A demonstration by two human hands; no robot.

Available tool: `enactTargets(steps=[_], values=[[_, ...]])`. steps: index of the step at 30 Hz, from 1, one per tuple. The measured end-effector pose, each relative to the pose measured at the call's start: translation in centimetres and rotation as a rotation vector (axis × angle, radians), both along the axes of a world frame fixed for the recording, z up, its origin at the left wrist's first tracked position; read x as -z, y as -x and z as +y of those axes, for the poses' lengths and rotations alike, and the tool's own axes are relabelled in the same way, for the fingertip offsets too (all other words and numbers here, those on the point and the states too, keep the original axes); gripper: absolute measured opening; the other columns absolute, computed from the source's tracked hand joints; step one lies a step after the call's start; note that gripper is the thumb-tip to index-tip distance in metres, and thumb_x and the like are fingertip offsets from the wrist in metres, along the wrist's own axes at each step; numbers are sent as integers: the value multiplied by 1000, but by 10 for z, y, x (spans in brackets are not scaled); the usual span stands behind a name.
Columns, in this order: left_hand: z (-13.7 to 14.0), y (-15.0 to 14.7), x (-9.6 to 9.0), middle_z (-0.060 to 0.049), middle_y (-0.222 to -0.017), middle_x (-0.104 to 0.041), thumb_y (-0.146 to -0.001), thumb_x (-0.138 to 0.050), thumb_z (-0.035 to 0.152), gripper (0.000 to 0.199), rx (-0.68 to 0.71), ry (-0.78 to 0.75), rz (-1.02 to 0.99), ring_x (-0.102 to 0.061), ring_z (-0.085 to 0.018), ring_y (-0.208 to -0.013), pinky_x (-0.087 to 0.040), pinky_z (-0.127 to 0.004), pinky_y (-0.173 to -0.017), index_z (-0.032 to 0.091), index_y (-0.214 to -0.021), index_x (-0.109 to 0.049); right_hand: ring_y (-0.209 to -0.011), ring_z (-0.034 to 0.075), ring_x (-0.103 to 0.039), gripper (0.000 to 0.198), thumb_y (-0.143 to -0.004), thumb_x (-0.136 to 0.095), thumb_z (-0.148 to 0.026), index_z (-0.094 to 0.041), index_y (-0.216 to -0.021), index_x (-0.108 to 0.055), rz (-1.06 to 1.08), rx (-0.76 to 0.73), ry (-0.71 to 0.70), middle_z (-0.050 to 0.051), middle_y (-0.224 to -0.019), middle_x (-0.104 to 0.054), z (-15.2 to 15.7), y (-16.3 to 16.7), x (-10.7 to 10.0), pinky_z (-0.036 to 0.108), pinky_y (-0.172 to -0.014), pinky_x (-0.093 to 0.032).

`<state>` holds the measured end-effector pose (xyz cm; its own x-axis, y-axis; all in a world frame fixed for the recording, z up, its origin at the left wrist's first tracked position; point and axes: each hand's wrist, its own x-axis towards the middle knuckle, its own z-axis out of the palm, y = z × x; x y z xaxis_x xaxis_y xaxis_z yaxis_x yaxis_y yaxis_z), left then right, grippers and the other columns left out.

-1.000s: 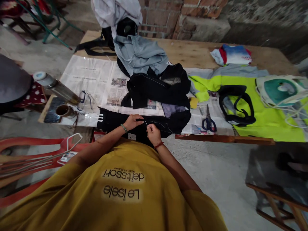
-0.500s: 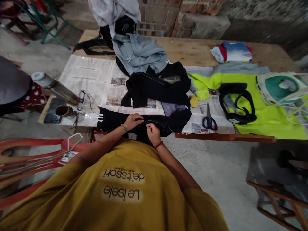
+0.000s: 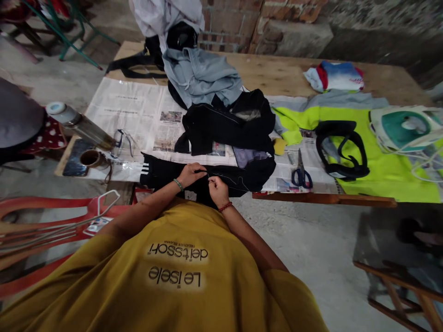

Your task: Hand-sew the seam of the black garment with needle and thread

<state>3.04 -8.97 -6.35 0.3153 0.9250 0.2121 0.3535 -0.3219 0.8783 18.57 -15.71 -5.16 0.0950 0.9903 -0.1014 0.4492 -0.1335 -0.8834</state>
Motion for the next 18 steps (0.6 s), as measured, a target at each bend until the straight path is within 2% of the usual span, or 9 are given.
enactTargets(steps=[13,18], values=[[0,0,-2,-1,-79,-71,-74,-69,17,7,6,21,18,-65,-12,-73,-51,-24,-73,18,-79,-73,-60,14,-51,30,-78,-44,-40,-17,-85,-61,30,13,10,1,-63,-59,-3,2,11,24,-57,-40],[-1,1,-1,-2,-86,-72,-73,-69,17,13,-9,39,-21,-66,-14,-82,-52,-27,-81,18,-86,-72,-53,12,-48,32,-79,-45,-45,-19,-87,-60,87,39,65,-1,-58,-55,1,5,13,22,-51,-38]])
